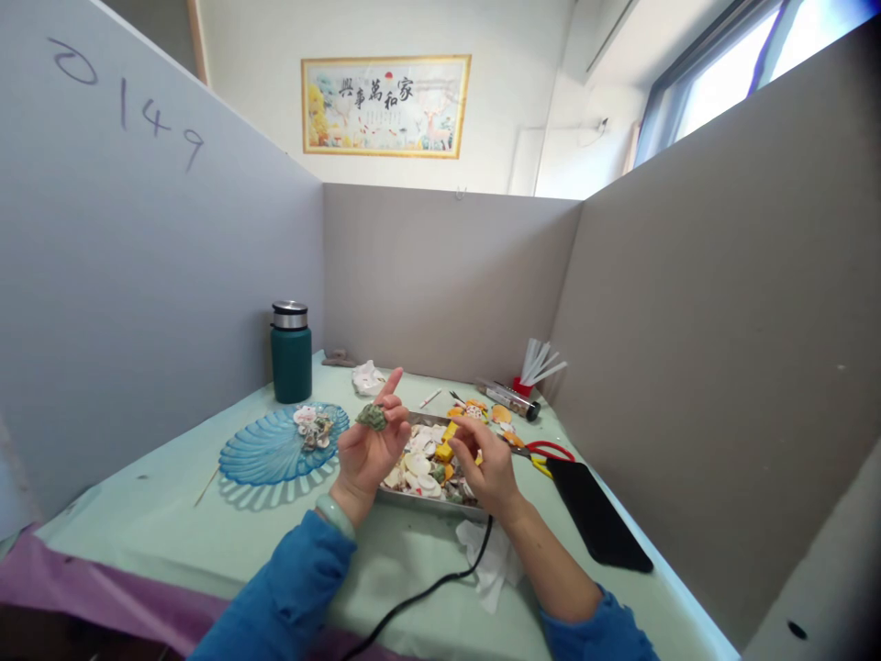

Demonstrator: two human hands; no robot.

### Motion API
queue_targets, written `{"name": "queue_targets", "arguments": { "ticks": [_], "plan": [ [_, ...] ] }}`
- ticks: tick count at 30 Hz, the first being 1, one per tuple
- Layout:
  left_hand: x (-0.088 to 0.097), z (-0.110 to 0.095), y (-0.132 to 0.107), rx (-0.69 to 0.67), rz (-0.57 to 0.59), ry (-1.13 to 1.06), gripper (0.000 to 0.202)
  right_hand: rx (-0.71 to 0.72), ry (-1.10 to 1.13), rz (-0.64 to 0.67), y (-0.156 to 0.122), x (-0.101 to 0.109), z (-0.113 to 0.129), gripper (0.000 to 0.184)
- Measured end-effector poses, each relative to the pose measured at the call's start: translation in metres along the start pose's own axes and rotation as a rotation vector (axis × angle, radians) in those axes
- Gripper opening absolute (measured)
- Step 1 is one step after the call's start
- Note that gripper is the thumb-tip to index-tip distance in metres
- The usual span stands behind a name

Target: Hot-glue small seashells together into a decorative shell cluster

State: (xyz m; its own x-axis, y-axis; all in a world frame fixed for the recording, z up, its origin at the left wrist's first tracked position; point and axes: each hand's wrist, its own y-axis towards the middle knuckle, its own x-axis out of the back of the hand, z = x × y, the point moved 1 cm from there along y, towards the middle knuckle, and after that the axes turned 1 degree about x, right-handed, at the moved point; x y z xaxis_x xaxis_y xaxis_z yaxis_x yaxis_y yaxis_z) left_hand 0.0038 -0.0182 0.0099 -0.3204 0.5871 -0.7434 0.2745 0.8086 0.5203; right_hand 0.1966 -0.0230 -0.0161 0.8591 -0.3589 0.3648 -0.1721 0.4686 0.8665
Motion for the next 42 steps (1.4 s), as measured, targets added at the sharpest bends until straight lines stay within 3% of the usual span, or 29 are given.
{"name": "queue_targets", "arguments": {
  "ticks": [9, 20, 29, 33, 38, 42],
  "plan": [
    [-0.001, 0.000, 0.002, 0.005, 0.077, -0.113, 0.087, 0.004, -0.011, 0.017, 0.000, 0.000, 0.000, 0.027],
    [-0.003, 0.008, 0.004, 0.128, 0.098, -0.013, 0.079, 0.015, 0.003, 0.007, 0.000, 0.000, 0.002, 0.027],
    [-0.001, 0.006, 0.000, 0.132, 0.106, -0.003, 0.091, 0.023, 0.000, -0.001, 0.001, 0.001, 0.003, 0.025],
    [-0.003, 0.008, 0.001, 0.172, 0.076, 0.065, 0.080, 0.031, -0.013, -0.015, 0.001, 0.001, 0.004, 0.023],
    [-0.001, 0.018, 0.009, 0.243, -0.072, 0.311, 0.055, 0.006, 0.024, -0.072, 0.003, 0.003, 0.007, 0.022],
    [0.006, 0.028, 0.013, 0.190, -0.103, 0.521, 0.059, -0.011, 0.033, -0.022, 0.002, 0.001, 0.006, 0.028]
  ]
}}
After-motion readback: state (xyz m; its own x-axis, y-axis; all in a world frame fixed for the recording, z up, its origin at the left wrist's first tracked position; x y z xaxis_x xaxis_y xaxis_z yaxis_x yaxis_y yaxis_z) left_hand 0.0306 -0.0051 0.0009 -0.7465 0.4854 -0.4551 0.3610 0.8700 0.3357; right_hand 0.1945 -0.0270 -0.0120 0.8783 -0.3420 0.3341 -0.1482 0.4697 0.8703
